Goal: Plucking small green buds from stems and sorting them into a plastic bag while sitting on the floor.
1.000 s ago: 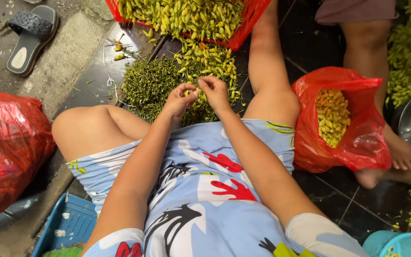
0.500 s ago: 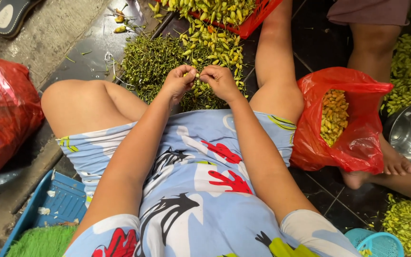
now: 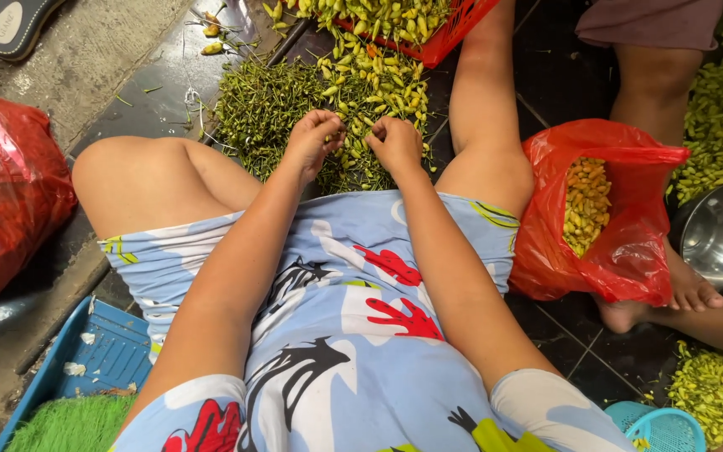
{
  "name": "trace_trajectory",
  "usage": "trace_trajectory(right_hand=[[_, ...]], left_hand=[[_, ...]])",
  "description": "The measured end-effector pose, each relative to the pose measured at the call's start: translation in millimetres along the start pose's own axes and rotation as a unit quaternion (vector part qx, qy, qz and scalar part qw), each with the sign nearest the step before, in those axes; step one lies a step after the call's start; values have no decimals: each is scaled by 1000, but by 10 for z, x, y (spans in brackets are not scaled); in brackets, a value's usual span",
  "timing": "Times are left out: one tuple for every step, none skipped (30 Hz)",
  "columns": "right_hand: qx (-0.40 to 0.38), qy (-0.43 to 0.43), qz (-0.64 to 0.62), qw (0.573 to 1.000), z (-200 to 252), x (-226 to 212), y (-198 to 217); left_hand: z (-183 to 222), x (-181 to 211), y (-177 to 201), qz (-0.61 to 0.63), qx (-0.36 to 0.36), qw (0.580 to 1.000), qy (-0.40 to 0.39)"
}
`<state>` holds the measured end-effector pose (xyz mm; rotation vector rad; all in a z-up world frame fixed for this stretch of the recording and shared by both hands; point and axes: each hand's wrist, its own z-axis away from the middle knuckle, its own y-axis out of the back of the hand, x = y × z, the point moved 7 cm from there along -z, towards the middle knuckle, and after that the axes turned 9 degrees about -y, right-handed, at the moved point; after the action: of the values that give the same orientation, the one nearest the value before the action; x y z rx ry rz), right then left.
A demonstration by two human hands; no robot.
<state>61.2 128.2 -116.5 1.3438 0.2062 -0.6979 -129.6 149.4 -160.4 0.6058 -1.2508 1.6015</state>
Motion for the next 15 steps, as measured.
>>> trace_trajectory(right_hand=[[1,2,0,1000,24,-54,13],[-10,7,-106,994,49,-114,32],[-23,12,-210,977,89,-156,49],[-23,12,-209,977,102,-187,25],[-37,31,-295,954,124,-236,11],[-50,50,-378,923,145,-280,0],[-50,50,-378,923,174,-348,44],[-10,64,-382,922,208,-410,148],[30,78,-385,919,251,-473,247],[29,77,-385,919,230,-437,218],[32,82,-387,918,206,-412,194],[34,87,-388,917,181,-388,170],[33,87,-389,917,170,-365,177],[-24,69,-414,907,146,-347,109],[-80,51,-437,895,135,-324,44]], left_hand=[[-2,-41,5,0,0,1000,-2],[-5,-80,21,-12,4,1000,-6],[6,-136,33,-24,9,1000,-8],[-4,-155,39,-23,9,1000,-8],[-10,-192,1,-13,-19,1000,1],[-14,-229,-37,-4,-47,999,10],[17,-178,-71,-3,-47,999,11],[49,-122,-130,5,-63,998,8],[85,-65,-184,12,-80,997,6],[96,-66,-185,12,-79,997,7],[100,-52,-195,5,-88,996,2],[105,-36,-204,-2,-96,995,-4],[120,16,-210,-3,-96,995,-3],[143,57,-243,-20,-119,993,2],[170,91,-282,-36,-143,989,8]])
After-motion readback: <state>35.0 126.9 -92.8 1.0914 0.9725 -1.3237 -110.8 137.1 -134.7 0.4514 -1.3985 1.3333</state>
